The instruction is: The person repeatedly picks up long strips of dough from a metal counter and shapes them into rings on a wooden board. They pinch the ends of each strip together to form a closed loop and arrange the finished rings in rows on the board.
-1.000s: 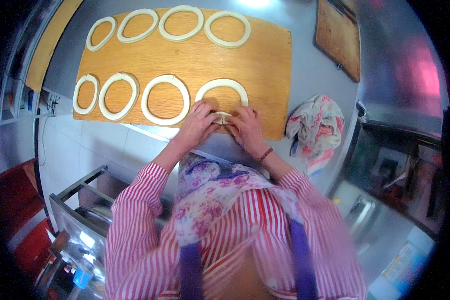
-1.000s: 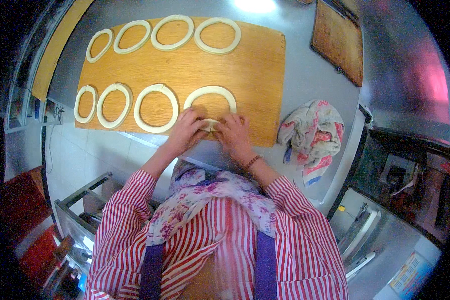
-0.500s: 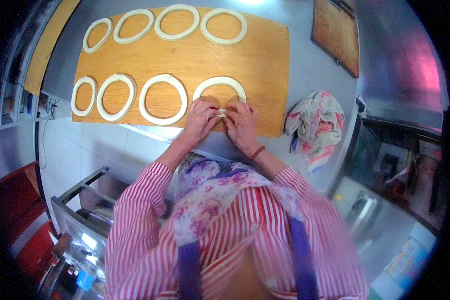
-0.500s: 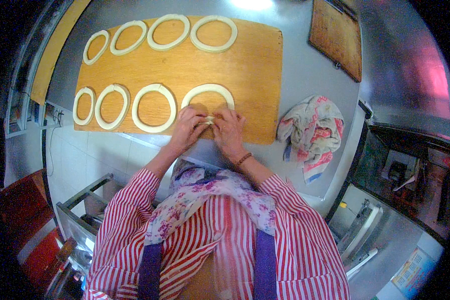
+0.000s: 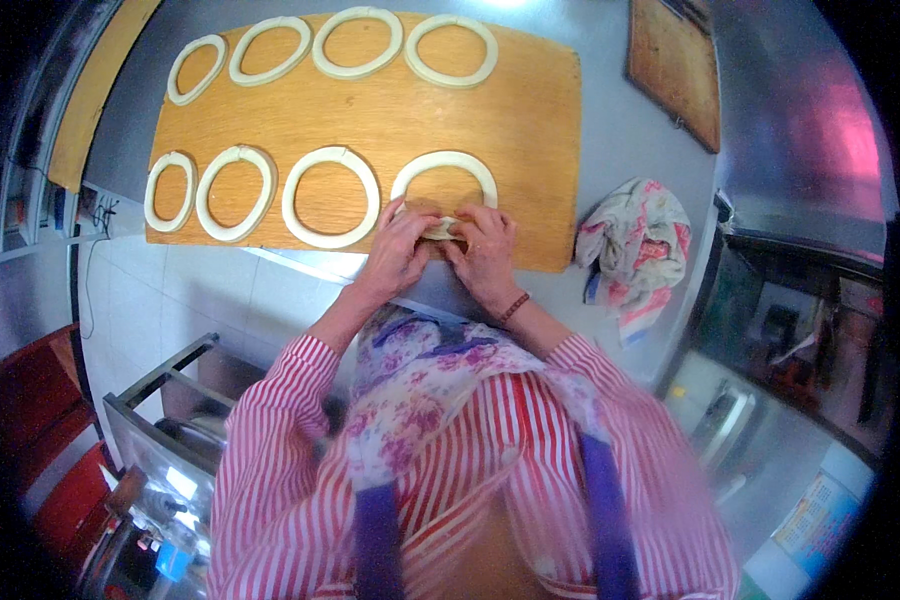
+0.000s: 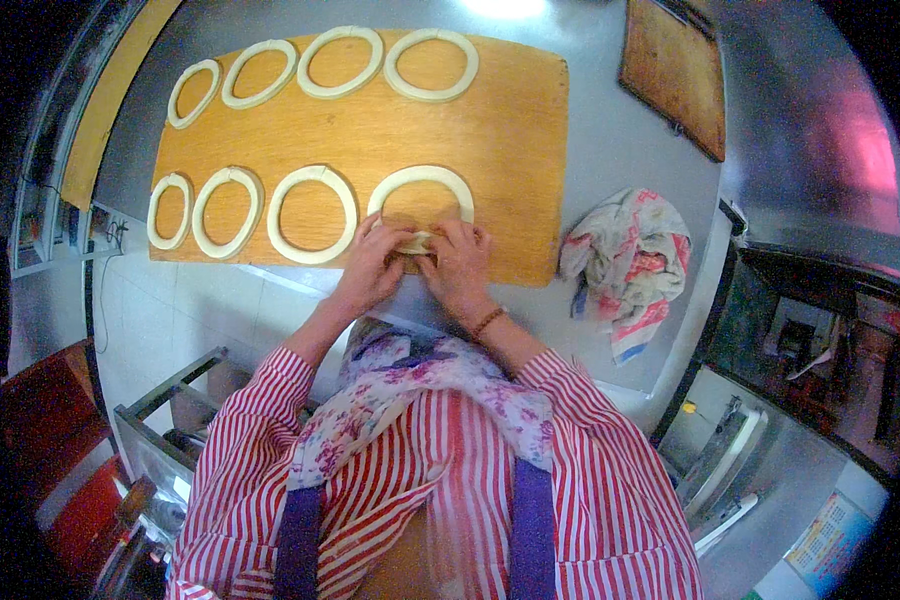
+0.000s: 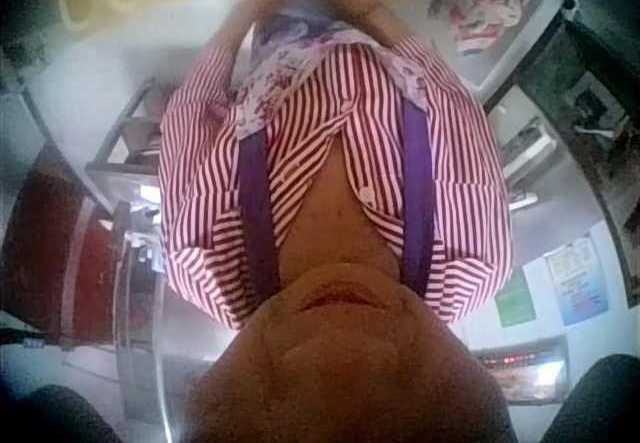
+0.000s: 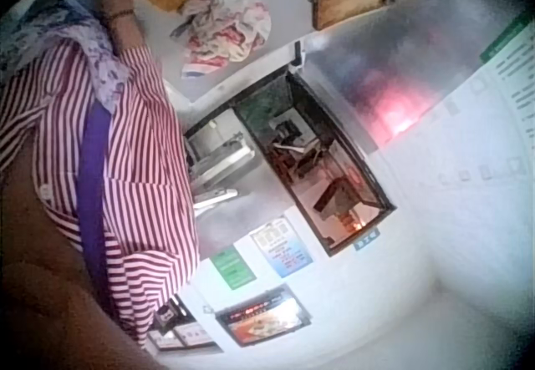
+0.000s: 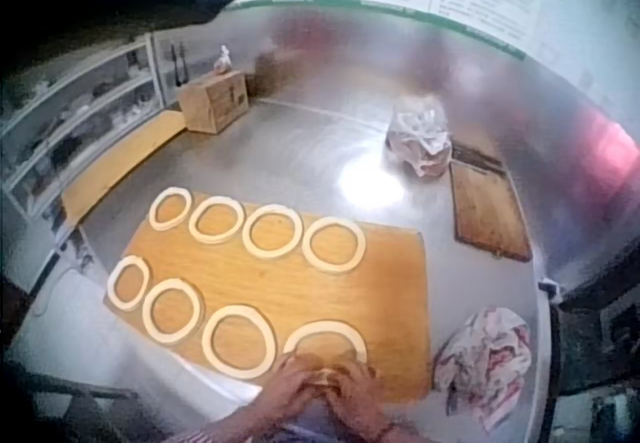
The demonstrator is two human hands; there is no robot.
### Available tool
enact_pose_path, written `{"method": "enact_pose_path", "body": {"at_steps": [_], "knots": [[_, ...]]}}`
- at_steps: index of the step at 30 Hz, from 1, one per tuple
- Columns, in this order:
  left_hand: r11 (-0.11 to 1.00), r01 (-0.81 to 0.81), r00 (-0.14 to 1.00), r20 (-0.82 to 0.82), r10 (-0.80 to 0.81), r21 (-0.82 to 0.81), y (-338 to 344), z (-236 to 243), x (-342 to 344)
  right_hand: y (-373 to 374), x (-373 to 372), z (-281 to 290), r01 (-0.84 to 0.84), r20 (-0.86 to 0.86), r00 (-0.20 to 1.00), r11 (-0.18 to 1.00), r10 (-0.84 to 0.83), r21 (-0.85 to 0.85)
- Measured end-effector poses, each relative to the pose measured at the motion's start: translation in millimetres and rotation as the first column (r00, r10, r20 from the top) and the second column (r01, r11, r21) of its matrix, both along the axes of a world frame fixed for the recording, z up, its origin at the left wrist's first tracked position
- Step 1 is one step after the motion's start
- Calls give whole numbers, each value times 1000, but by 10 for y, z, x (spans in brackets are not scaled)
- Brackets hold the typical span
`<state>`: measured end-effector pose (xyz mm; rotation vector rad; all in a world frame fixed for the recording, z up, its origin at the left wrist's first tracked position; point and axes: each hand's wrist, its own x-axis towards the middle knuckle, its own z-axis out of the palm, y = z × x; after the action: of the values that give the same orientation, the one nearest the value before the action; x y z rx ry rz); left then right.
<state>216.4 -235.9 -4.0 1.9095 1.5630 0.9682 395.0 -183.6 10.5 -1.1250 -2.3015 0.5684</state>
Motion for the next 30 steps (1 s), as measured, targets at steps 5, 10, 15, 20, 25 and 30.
{"method": "enact_pose_path", "body": {"at_steps": [5,10,15,20,25,30], "knots": [[998,-37,997,66,40,-40,23,86,15,-22,-9,-125,-54,6,999,996,53,68],[977,77,997,29,-72,-198,162,186,28,-88,42,-168,-100,57,994,972,90,212],[960,212,977,21,-212,-182,24,110,-14,-218,310,-21,-248,255,948,944,190,217],[943,308,913,-240,-329,-124,-271,39,4,-114,619,-23,-171,243,957,985,160,28],[954,297,944,-164,-286,48,-172,14,-115,363,410,201,229,133,970,950,-204,-214],[968,-250,921,-303,244,21,615,245,-152,714,95,312,254,320,935,920,-154,-297]]}}
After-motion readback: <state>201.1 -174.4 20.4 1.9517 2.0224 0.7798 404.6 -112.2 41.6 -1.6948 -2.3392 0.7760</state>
